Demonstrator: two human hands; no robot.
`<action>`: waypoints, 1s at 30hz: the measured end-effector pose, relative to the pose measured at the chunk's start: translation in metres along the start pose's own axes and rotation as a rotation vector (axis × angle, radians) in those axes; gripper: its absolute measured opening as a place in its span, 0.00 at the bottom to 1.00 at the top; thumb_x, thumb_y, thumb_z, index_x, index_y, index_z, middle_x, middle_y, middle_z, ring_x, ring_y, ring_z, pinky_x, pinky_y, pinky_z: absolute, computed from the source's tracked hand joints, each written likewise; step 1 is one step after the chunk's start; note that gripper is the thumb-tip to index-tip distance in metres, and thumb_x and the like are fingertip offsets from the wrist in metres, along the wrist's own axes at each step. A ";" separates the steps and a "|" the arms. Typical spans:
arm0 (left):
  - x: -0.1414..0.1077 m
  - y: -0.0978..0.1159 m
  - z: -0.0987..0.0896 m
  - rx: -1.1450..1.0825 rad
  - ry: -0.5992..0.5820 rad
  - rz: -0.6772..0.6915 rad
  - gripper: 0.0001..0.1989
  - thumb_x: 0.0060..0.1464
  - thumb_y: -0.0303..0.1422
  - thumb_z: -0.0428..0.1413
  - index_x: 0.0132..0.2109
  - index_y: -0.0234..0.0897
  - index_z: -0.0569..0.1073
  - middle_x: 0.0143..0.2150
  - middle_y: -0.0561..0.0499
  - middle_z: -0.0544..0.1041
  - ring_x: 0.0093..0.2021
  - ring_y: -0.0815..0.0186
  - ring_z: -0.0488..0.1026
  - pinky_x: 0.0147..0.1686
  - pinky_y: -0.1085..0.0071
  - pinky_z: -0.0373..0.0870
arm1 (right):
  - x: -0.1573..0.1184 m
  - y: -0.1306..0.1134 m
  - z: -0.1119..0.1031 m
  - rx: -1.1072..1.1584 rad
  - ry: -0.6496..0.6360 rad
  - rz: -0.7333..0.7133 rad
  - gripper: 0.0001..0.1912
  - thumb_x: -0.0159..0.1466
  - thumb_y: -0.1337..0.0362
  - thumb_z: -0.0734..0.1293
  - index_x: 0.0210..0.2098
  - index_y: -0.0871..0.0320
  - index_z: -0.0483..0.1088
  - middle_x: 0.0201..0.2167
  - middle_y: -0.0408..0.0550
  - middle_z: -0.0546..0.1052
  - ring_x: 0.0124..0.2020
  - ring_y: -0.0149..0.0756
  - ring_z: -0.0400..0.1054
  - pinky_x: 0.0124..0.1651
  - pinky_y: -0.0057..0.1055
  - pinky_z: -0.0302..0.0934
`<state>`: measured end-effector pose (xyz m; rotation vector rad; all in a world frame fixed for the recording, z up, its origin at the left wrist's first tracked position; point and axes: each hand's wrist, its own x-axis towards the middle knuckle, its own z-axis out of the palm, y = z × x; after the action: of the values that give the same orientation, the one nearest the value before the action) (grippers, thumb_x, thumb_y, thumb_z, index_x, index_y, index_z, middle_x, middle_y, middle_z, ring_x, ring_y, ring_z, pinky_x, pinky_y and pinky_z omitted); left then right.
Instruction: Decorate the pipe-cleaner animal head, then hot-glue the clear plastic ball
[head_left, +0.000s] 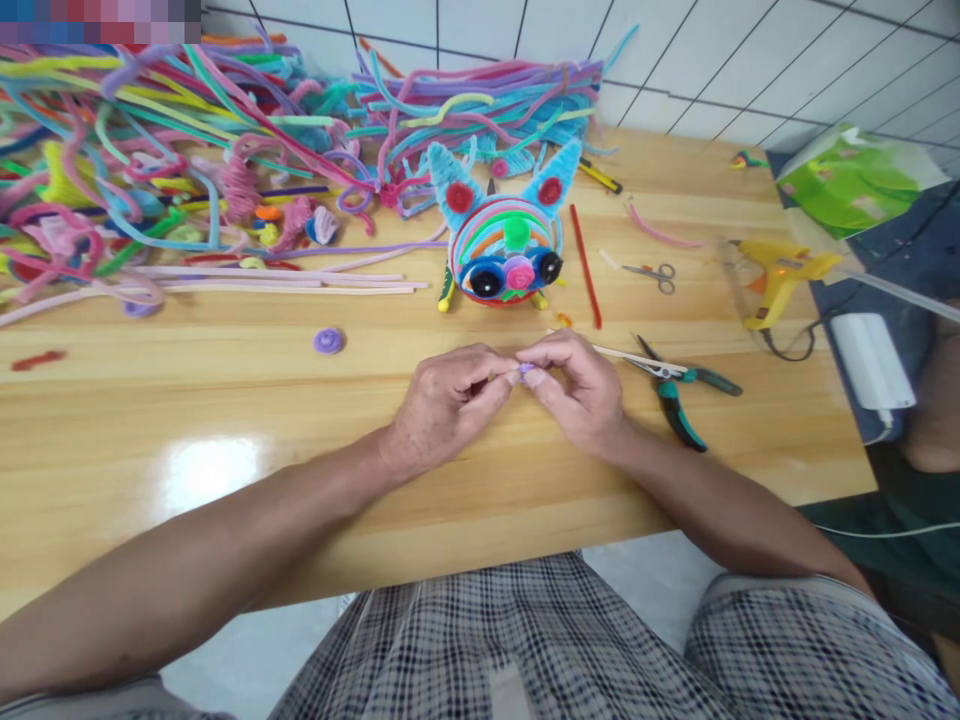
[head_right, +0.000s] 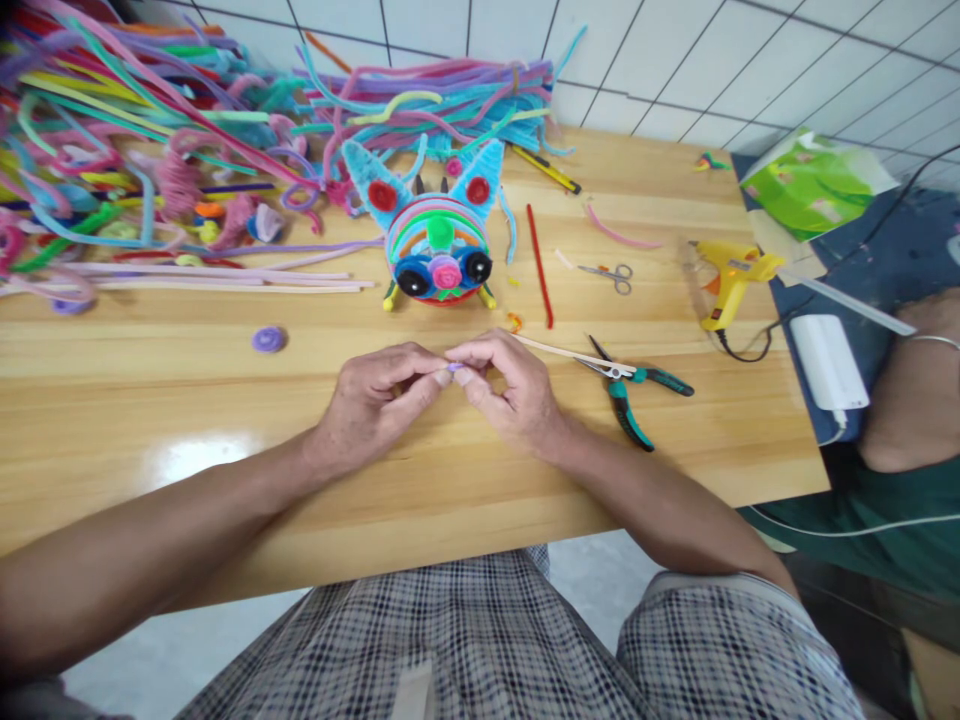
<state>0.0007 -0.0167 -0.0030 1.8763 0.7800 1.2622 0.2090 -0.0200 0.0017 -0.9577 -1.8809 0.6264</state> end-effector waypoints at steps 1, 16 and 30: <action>0.000 0.000 0.000 0.001 0.000 -0.002 0.07 0.70 0.27 0.60 0.46 0.37 0.85 0.37 0.47 0.86 0.35 0.68 0.82 0.38 0.73 0.77 | 0.000 0.000 0.000 -0.002 -0.002 0.003 0.05 0.74 0.63 0.70 0.48 0.51 0.77 0.35 0.44 0.81 0.35 0.35 0.76 0.39 0.35 0.72; 0.000 -0.001 0.001 -0.005 0.004 0.006 0.07 0.70 0.26 0.60 0.46 0.38 0.85 0.38 0.48 0.87 0.36 0.68 0.82 0.39 0.74 0.77 | 0.000 -0.001 0.000 0.004 -0.003 0.046 0.05 0.73 0.61 0.70 0.47 0.51 0.78 0.34 0.45 0.81 0.35 0.35 0.75 0.39 0.35 0.72; 0.000 -0.001 0.001 0.001 0.003 -0.001 0.07 0.69 0.26 0.60 0.45 0.38 0.85 0.38 0.48 0.87 0.35 0.68 0.81 0.37 0.73 0.77 | 0.000 0.000 0.000 0.012 0.006 0.025 0.05 0.73 0.62 0.71 0.48 0.50 0.78 0.35 0.44 0.80 0.35 0.35 0.75 0.39 0.35 0.72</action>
<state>0.0011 -0.0168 -0.0040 1.8750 0.7830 1.2642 0.2085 -0.0204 0.0019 -0.9759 -1.8607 0.6481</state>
